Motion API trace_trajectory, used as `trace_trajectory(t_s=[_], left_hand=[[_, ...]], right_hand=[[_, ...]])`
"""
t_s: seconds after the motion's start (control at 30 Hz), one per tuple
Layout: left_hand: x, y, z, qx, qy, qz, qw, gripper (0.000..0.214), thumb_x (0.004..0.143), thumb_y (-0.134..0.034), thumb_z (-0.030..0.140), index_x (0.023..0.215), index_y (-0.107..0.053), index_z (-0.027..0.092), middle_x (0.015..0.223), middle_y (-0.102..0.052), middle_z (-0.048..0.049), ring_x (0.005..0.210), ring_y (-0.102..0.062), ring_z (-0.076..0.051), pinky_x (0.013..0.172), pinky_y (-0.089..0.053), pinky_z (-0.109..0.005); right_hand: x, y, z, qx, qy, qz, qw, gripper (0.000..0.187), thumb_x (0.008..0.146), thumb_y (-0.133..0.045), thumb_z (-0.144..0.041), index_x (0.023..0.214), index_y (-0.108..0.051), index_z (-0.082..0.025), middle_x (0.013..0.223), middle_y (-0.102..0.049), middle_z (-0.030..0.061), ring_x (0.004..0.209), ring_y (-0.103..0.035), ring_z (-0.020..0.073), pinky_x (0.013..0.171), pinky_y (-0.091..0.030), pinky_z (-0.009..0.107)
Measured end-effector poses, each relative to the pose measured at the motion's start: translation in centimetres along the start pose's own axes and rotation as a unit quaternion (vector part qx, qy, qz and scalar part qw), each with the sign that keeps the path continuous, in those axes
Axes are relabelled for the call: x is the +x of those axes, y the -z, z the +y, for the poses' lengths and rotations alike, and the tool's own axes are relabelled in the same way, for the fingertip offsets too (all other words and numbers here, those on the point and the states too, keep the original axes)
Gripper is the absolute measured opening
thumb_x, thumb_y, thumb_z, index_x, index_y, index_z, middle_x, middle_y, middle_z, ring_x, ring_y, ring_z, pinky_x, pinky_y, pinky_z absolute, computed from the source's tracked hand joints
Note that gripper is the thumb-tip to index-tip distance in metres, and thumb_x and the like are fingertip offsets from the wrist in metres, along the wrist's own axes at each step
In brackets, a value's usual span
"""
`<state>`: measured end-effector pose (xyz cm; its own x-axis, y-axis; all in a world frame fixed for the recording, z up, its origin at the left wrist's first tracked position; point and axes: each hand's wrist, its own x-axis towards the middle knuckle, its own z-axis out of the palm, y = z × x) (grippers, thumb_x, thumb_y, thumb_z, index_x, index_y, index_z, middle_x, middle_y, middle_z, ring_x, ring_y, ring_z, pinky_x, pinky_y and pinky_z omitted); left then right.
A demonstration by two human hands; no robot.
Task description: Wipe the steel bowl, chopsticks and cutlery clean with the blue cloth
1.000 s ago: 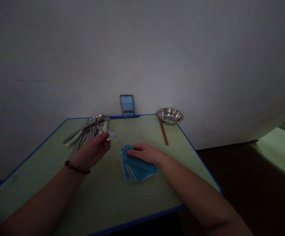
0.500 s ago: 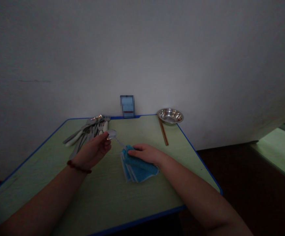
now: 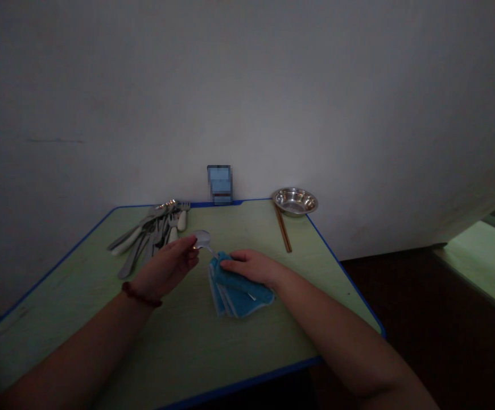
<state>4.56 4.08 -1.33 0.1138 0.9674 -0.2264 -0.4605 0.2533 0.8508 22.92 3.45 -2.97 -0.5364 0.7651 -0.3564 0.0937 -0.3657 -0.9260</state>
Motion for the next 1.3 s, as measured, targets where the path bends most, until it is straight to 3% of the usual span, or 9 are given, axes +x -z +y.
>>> trace_trajectory(t_s=[0.7,1.3], left_hand=[[1.3,2.0,1.5,-0.078,-0.066,0.033,0.994,0.008,0.065,-0.06,0.014,0.06,-0.054,0.012,0.049,-0.049,0.0041,0.041,-0.044,-0.003,0.036,-0.037,-0.012],[1.0,1.5,0.8,-0.047,-0.03,0.008,0.998,0.008,0.066,-0.059,0.016,0.061,-0.055,0.013,0.049,-0.047,0.0044,0.042,-0.043,-0.003,0.038,-0.037,-0.012]], right_hand=[[0.0,0.0,-0.1,-0.017,-0.013,0.006,1.0,0.021,0.07,-0.056,-0.038,0.083,-0.06,-0.022,0.066,-0.061,-0.0034,0.056,-0.054,0.0094,0.062,-0.045,0.028],[0.1,0.2,0.2,-0.018,-0.005,-0.004,1.0,0.021,0.071,-0.056,-0.039,0.081,-0.06,-0.021,0.067,-0.062,-0.0035,0.055,-0.055,0.0087,0.059,-0.045,0.026]])
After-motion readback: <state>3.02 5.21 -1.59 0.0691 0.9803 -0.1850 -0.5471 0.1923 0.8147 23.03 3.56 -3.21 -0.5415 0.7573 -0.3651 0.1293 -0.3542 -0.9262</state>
